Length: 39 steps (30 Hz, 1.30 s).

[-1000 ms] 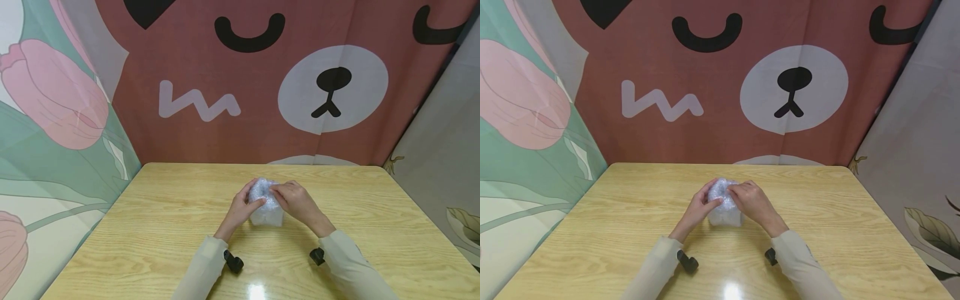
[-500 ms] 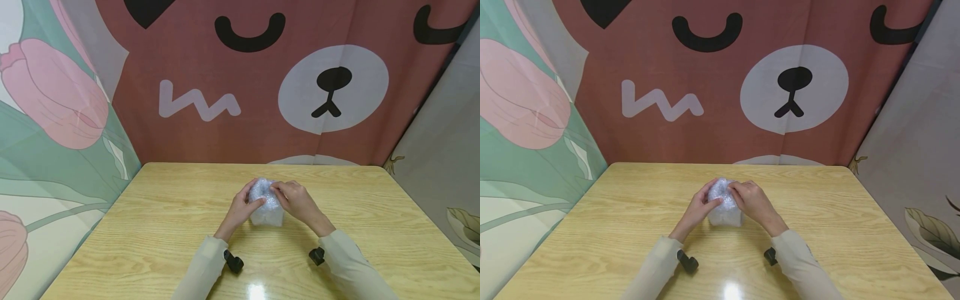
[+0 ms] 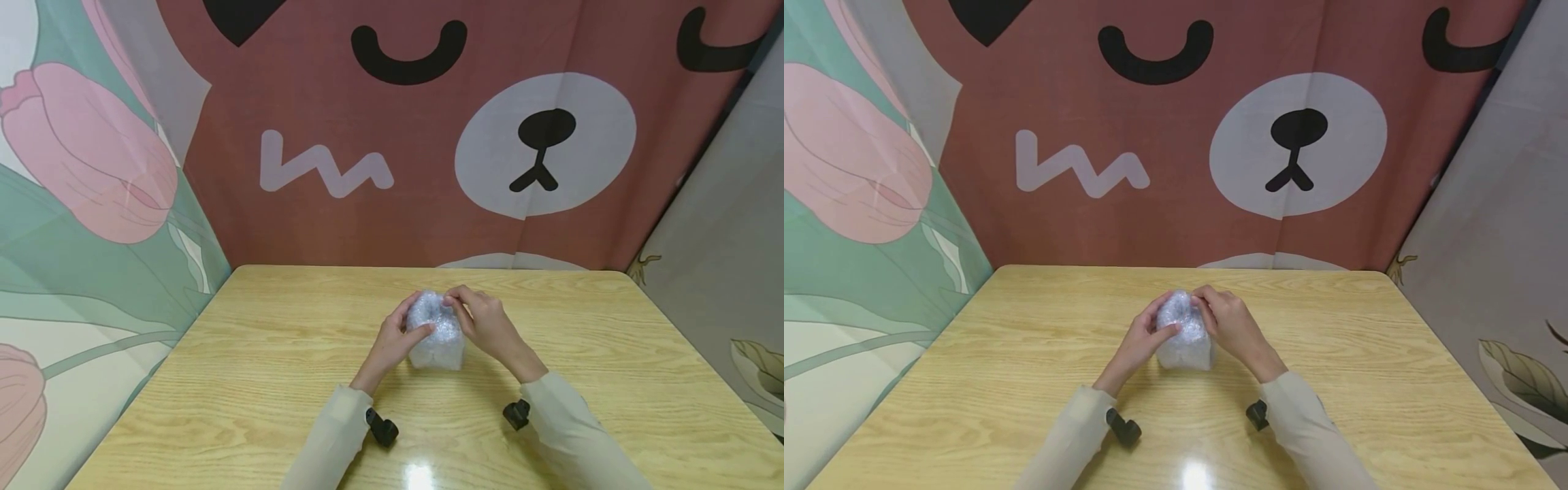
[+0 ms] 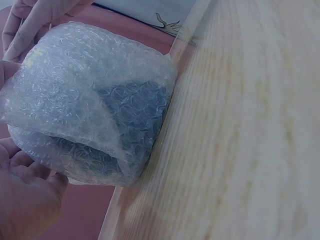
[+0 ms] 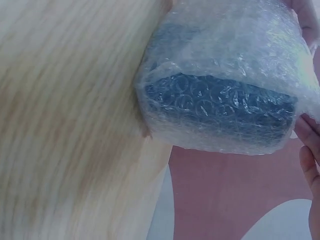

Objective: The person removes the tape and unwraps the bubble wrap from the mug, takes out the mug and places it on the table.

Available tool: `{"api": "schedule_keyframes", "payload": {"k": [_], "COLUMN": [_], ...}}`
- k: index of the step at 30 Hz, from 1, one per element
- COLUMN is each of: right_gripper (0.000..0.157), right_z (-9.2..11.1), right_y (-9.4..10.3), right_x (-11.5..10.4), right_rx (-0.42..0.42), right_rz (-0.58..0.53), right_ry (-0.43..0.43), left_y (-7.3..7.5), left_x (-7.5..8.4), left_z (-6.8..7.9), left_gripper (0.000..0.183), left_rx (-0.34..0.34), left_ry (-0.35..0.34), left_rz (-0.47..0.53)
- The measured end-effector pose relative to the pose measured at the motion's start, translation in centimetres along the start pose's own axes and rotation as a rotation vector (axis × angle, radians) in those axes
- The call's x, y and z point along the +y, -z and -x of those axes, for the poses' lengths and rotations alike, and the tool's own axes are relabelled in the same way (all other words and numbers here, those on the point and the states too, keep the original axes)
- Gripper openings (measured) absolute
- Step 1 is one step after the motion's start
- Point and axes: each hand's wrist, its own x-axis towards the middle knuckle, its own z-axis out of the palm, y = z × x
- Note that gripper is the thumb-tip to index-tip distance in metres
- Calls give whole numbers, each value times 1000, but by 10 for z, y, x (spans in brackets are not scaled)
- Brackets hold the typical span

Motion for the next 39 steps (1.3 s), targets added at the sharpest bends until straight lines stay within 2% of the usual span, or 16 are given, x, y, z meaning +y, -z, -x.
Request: {"api": "schedule_keyframes", "payload": {"k": [11,16,20,25,32,39], "right_gripper": [19,16,7,9,10,12], "right_z": [-2,-1,0,0,-1,-20], "right_y": [1,1,1,1,3,22], "right_x": [-1,1,3,5,4,-29], "right_rx": [18,55,94,112,137,155], "right_rz": [-11,-60,-111,-163,-251,-330], "right_ry": [0,-18,-62,-120,-258,-382], "left_y": [-1,-1,-1,0,0,0], "left_x": [2,2,2,3,3,3], "left_z": [0,1,1,1,1,1], "left_gripper": [64,64,64,64,64,64], "left_rx": [15,11,11,16,15,17], "left_ry": [9,18,22,16,23,40], "left_rz": [-7,2,-2,3,-2,-5]}}
